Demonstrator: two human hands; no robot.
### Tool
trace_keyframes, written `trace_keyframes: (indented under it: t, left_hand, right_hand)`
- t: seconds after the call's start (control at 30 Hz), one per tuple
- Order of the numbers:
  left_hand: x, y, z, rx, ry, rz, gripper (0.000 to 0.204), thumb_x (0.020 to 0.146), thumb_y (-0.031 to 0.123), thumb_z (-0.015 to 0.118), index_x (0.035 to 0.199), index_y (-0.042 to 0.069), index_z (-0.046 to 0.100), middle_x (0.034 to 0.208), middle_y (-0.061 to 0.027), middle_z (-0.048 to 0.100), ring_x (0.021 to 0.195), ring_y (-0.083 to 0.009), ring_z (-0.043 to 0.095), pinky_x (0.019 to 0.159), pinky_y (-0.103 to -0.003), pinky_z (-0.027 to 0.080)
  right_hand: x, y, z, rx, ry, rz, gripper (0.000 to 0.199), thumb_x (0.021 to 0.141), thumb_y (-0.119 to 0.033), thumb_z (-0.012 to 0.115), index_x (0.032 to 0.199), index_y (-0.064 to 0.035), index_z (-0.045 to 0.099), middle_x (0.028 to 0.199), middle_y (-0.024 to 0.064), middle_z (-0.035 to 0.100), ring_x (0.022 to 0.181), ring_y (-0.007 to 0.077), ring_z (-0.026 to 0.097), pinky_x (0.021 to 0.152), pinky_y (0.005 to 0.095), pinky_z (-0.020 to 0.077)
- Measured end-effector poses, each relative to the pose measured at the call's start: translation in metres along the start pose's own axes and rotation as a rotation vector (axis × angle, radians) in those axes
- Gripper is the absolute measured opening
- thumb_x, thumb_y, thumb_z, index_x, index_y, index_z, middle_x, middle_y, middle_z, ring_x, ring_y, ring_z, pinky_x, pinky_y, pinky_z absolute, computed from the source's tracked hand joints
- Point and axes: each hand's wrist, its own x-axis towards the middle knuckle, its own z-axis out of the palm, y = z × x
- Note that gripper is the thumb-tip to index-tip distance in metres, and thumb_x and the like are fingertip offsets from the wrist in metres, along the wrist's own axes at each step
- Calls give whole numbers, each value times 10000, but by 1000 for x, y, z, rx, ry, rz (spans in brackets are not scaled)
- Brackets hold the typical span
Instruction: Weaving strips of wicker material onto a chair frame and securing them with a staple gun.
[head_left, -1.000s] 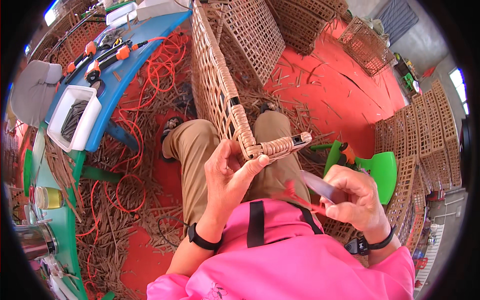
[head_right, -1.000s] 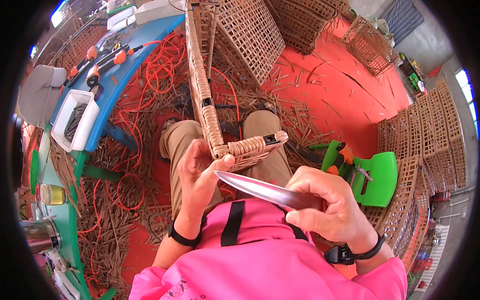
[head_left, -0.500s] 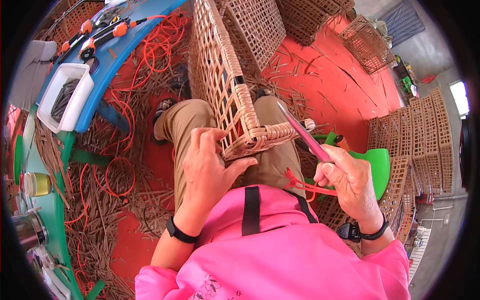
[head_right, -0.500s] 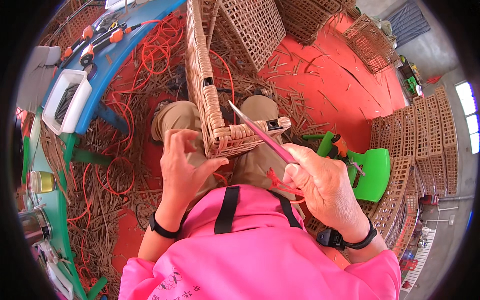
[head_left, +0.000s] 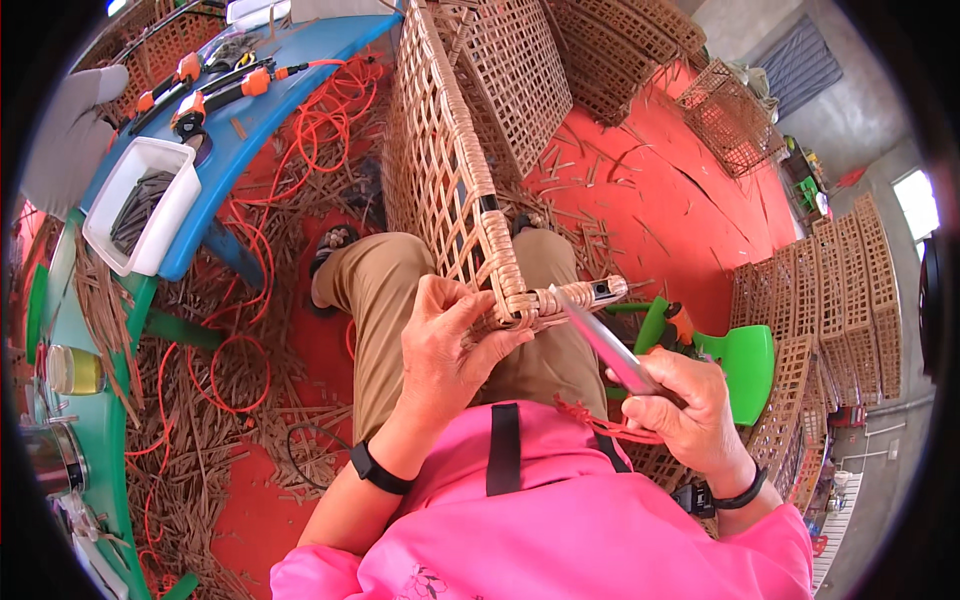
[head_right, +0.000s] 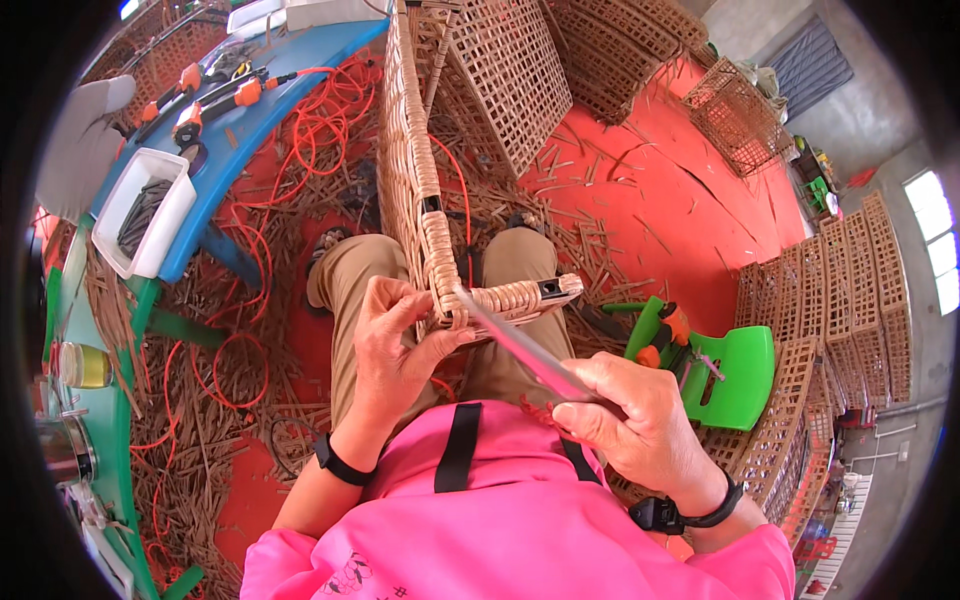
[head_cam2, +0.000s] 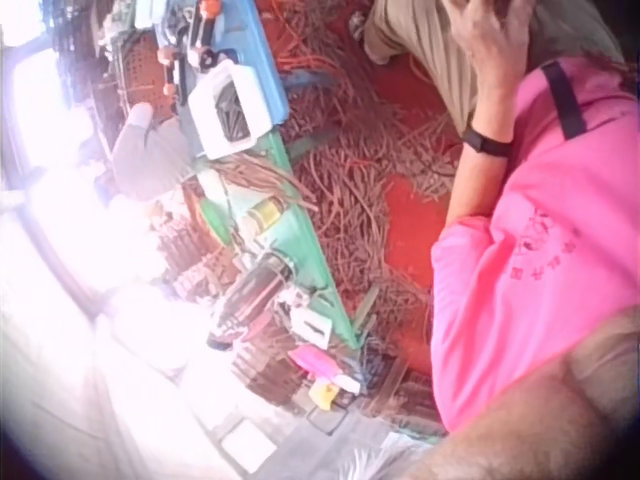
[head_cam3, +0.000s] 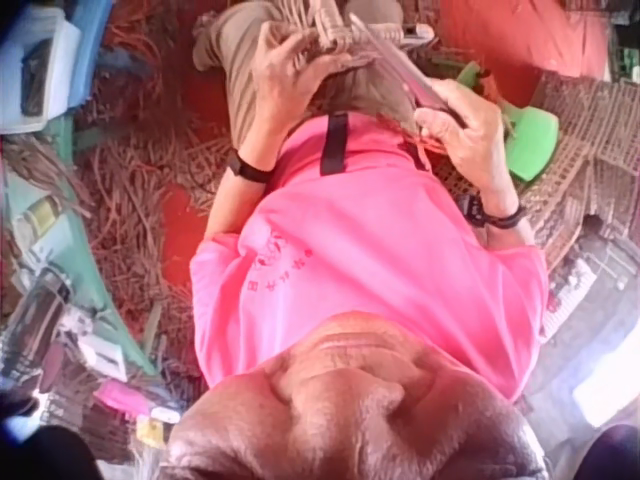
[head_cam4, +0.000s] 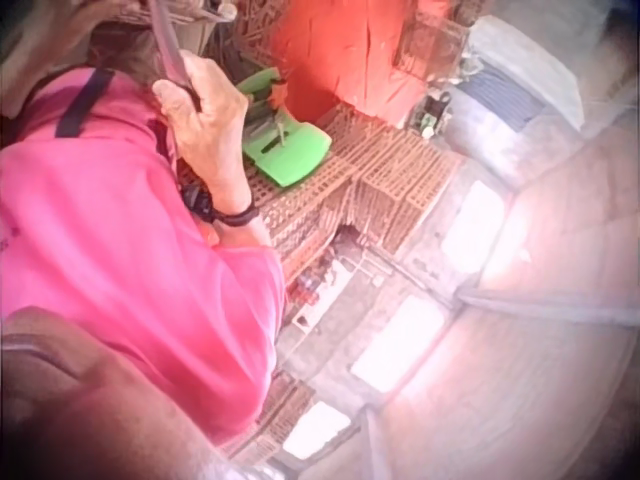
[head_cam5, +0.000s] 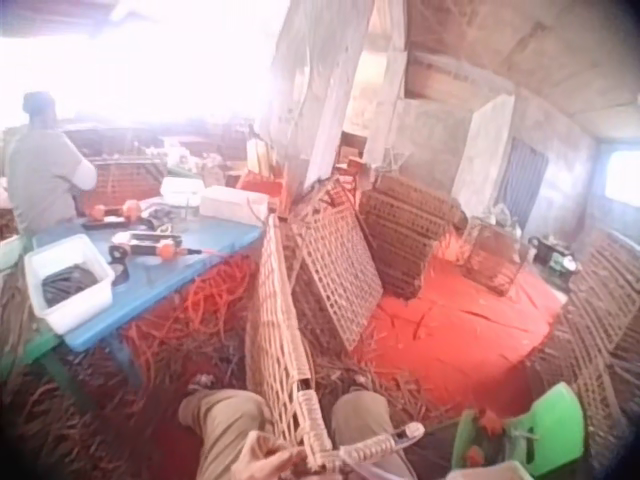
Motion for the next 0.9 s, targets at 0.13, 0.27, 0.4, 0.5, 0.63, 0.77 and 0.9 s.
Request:
trace_keyframes:
  t: [0.13, 0.27, 0.4, 0.5, 0.63, 0.77, 0.9]
  left_hand:
    - [-3, 7, 1, -28, -27, -123, 433, 746, 243, 922, 984, -35, 690, 977, -96, 520, 911, -243, 536, 810, -347, 478]
    - [-5, 12, 3, -32, -17, -164, 426, 765, 238, 910, 996, -43, 687, 987, -100, 519, 923, -246, 539, 826, -345, 481]
    - [-6, 11, 3, -62, -12, -162, 428, 776, 243, 904, 1012, -46, 694, 992, -100, 522, 929, -236, 541, 827, -337, 479]
    - [-6, 9, 5, -12, 30, -101, 408, 763, 226, 917, 1032, -9, 718, 964, -97, 555, 861, -232, 586, 741, -344, 512]
    - [-6, 8, 5, 28, 47, -75, 404, 751, 219, 926, 1036, 11, 729, 945, -94, 567, 827, -228, 604, 702, -347, 525]
    - [-6, 11, 4, 9, 32, -112, 407, 765, 229, 915, 1030, -8, 716, 964, -93, 551, 849, -227, 582, 740, -339, 508]
    - [-7, 14, 3, -38, 3, -175, 420, 786, 235, 899, 1019, -44, 689, 999, -96, 521, 903, -229, 545, 817, -327, 475]
  right_hand:
    - [0, -2, 8, -1, 24, 169, 524, 969, -207, 754, 1390, 43, 569, 865, 44, 654, 694, 75, 590, 643, 259, 497]
    - [-6, -5, 8, -165, 70, 13, 523, 966, -225, 746, 1390, 25, 568, 917, 66, 656, 720, 98, 582, 643, 283, 486]
    - [-5, 4, 9, -374, 36, -162, 566, 927, -154, 744, 1433, -8, 537, 950, 137, 657, 745, 257, 649, 641, 352, 524]
    - [-6, 8, 17, -429, 21, -195, 590, 905, -84, 731, 1450, -10, 518, 964, 168, 650, 768, 340, 668, 640, 393, 546]
    - [-9, 7, 22, -373, 26, -177, 575, 941, -41, 678, 1488, -54, 501, 1017, 175, 650, 799, 348, 673, 650, 407, 552]
    - [-10, 4, 20, -396, -2, -143, 561, 963, -46, 666, 1500, -91, 511, 995, 165, 645, 779, 350, 653, 653, 408, 547]
    - [-9, 2, 21, -347, 27, -148, 539, 970, -64, 668, 1490, -81, 526, 964, 166, 633, 762, 351, 635, 680, 415, 543]
